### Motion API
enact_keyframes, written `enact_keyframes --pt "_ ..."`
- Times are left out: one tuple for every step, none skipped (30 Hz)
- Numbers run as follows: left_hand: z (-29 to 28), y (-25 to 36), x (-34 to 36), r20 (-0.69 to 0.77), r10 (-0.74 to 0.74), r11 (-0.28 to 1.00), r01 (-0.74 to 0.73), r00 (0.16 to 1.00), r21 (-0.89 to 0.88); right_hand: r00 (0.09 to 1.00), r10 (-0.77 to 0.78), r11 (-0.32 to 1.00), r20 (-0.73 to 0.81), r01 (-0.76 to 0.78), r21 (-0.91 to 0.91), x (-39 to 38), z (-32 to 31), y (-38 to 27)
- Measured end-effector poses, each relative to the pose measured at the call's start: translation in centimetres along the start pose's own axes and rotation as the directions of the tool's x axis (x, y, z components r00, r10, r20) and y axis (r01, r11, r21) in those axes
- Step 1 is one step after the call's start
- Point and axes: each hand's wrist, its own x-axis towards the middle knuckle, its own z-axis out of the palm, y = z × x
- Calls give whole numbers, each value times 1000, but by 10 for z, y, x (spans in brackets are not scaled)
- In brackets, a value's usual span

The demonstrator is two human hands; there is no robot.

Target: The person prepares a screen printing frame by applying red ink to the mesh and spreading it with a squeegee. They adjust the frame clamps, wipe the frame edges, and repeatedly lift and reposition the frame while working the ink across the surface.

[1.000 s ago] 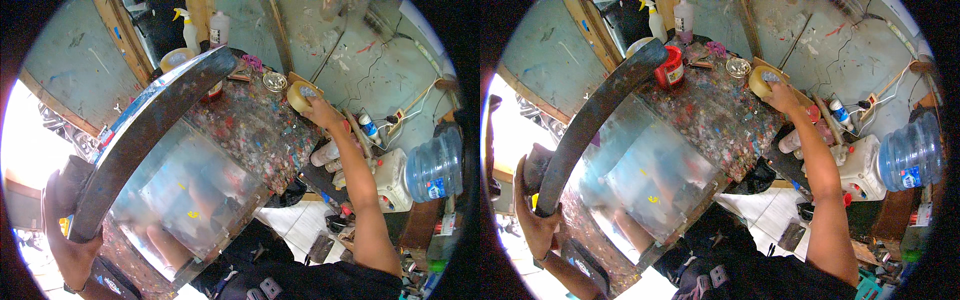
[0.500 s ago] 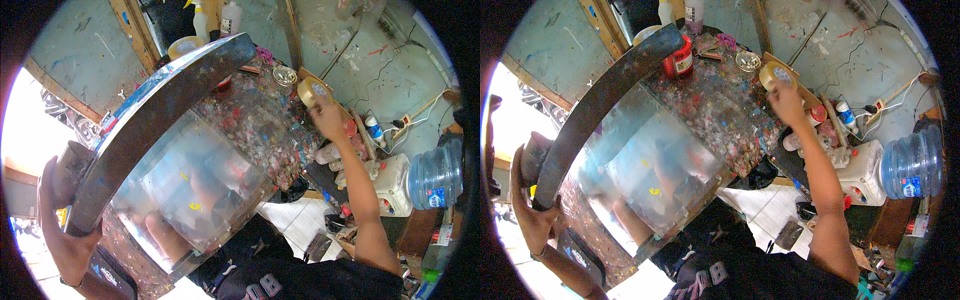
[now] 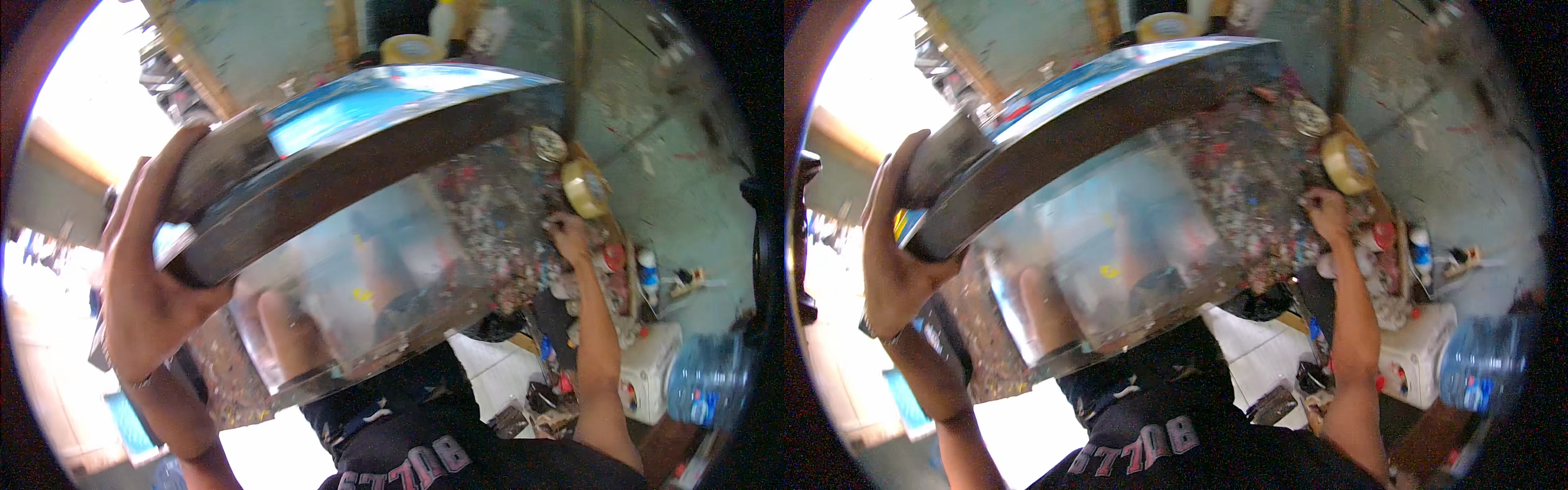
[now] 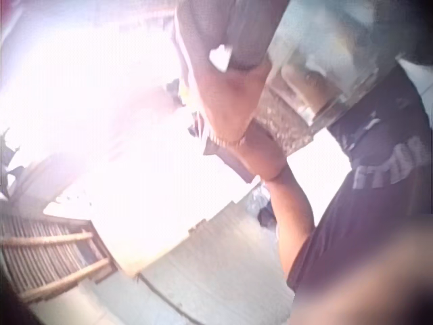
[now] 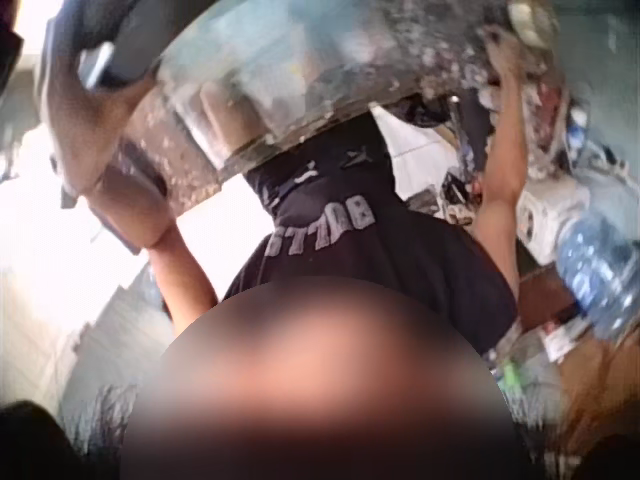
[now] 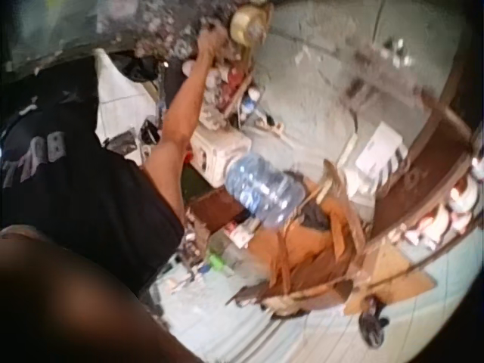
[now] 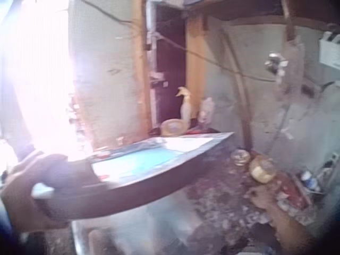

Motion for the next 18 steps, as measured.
enact_keyframes --pt "2 2 1 -13 -5 1000 4 1000 -21 999 -46 998 -13 46 -35 -1 1 3" --pt "5 4 3 -7 -88 996 87 996 -21 997 77 997 -5 -77 -2 -1 0 5" --pt "4 4 4 -5 -57 998 57 998 16 986 168 985 12 -169 35 -1 1 6" --pt "6 2 5 -25 63 998 -64 998 -23 976 212 970 56 -218 112 1 5 4" --pt "4 -2 5 -17 82 996 -82 997 -36 1000 -7 998 -18 5 -65 0 2 3" --pt "-1 -5 2 4 48 999 -48 999 -16 999 33 999 -32 -33 -12 -2 3 0" --pt "-1 -8 1 -14 43 993 -44 999 -109 991 114 985 74 -122 120 1 1 -1" --pt "1 -13 3 -40 128 987 -131 991 -90 992 106 990 62 -111 88 1 0 -2" --pt "-1 -14 0 -19 110 990 -111 994 -84 990 137 990 28 -138 7 1 1 -4" --pt "-2 -14 -2 1 121 988 -120 993 -92 989 139 981 50 -144 126 2 2 -4" --pt "-2 -13 -3 3 72 993 -72 997 -89 991 111 978 70 -122 171 3 2 -3" --pt "-2 -11 -4 -1 55 993 -55 998 -100 988 121 970 95 -138 202 3 1 -2" --pt "-1 -10 -3 -5 100 989 -100 995 -111 990 103 971 95 -120 207 3 2 -1" --pt "0 -8 -1 0 55 993 -55 998 -100 990 100 973 97 -118 199 4 3 -1" --pt "-1 -7 0 -1 71 994 -71 997 -86 985 147 974 89 -159 160 4 2 1" --pt "-1 -6 3 2 94 993 -94 996 -69 990 115 967 88 -131 219 3 1 2" --pt "-1 -6 5 -6 107 991 -107 994 -84 988 127 956 86 -145 254 2 1 2" --pt "-1 -6 5 2 82 993 -82 997 -83 983 147 933 114 -176 313 1 2 1"
